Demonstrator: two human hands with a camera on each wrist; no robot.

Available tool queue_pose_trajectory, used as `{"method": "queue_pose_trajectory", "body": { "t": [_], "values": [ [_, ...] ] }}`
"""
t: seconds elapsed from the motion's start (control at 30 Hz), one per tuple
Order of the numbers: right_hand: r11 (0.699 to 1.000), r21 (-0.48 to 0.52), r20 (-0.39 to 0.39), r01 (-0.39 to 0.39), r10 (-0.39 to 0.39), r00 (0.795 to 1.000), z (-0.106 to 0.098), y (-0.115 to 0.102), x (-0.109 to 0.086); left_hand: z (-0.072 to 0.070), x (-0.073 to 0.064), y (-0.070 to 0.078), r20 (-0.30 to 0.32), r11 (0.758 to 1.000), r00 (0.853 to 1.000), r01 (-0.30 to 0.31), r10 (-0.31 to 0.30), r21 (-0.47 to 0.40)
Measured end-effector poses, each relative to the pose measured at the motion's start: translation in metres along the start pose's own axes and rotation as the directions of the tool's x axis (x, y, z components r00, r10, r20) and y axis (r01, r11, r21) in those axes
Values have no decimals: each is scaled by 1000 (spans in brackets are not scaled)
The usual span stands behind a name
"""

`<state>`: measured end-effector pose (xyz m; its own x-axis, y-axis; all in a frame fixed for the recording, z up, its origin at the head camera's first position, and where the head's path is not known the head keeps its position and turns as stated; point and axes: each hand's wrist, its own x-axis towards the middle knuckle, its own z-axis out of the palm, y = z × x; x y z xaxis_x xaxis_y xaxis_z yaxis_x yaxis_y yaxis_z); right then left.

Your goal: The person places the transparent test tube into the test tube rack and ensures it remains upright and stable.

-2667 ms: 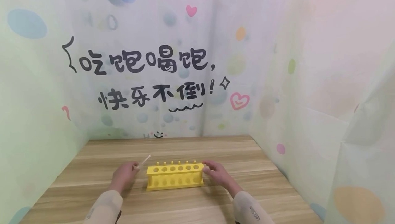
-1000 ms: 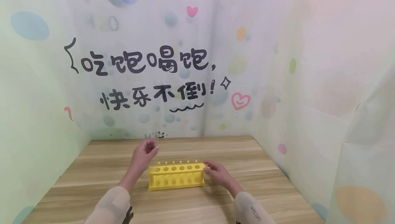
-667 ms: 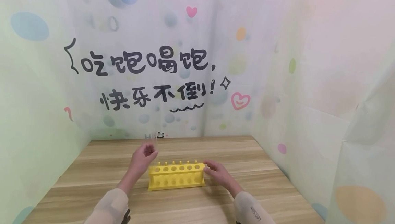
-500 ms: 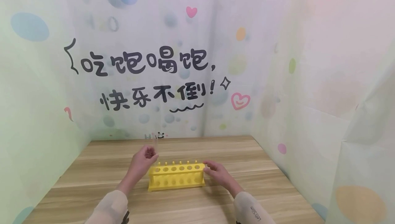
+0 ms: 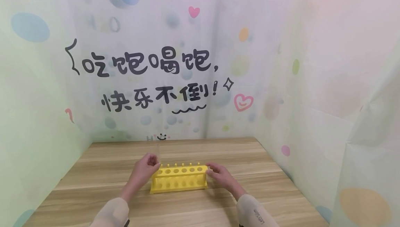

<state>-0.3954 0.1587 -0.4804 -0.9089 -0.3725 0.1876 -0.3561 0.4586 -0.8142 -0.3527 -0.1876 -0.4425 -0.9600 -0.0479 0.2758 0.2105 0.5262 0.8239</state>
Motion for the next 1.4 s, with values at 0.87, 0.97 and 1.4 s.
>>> {"method": "queue_pose_trajectory", "body": {
  "t": [0.87,0.97,1.4],
  "values": [
    [1000,-12,-6,12,-12,1000,0,3,3,4,-5,-12,0,998,999,-38,38,49],
    [1000,-11,-7,9,-9,1000,0,3,3,3,-5,-13,2,998,1000,-29,28,52],
    [999,-39,-11,-11,11,1000,0,-1,0,-5,-8,-17,42,996,999,4,-8,92]
  ]
}}
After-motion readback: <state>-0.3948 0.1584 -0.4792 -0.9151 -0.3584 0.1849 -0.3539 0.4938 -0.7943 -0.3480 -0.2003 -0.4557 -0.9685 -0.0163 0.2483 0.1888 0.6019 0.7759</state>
